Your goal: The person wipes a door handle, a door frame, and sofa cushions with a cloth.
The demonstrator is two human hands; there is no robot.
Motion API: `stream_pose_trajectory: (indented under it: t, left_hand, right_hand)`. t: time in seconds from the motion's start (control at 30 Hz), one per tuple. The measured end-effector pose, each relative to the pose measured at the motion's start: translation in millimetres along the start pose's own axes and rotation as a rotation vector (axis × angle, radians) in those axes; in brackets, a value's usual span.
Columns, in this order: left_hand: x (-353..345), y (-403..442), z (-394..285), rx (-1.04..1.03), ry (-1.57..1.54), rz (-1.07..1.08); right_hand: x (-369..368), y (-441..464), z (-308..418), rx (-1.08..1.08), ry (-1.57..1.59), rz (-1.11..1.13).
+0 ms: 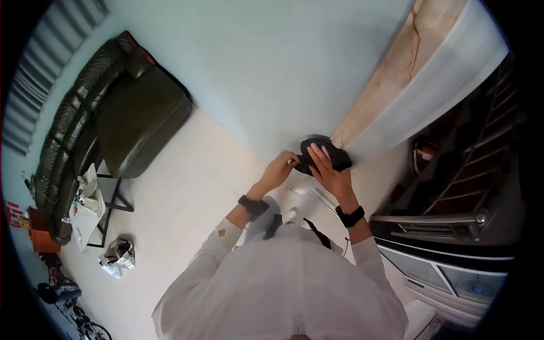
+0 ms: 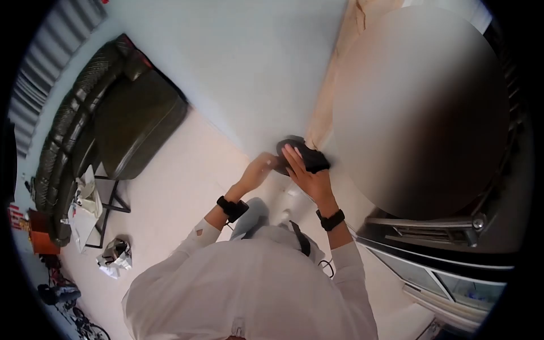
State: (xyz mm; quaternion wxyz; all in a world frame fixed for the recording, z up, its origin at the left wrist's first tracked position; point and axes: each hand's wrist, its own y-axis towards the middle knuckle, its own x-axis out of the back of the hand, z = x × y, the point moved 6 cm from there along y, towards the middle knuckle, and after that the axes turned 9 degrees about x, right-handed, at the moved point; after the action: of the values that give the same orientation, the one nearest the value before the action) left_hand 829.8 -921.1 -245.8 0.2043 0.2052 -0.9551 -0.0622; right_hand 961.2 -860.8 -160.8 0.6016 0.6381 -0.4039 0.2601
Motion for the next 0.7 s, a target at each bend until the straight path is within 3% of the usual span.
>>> stream_pose_trajectory:
  t: [0.13,0.43,0.57,0.7]
  left_hand:
    - [16.9,-4.5,-6.6,0.079,0.132,-0.004]
    - [69.6,26.2,7.4,-0.042,0.210,0.172]
    - [129.0,32.3,48.0,0.024,0.332,0.151]
    - [177.1,17.5,86.2,-0.029,0.300,0.125]
  right_hand:
    - [-2.0,1.4,4.3,-0.082,-0.020,0.003]
    - [-63.1,7.3,18.8,-0.444,-0.204,-0.101]
    - [-113.3,51.0,33.8,-0.521,0.001,0.094]
    - [-161.1,99.9,57.2,-0.390,0.012,0.057]
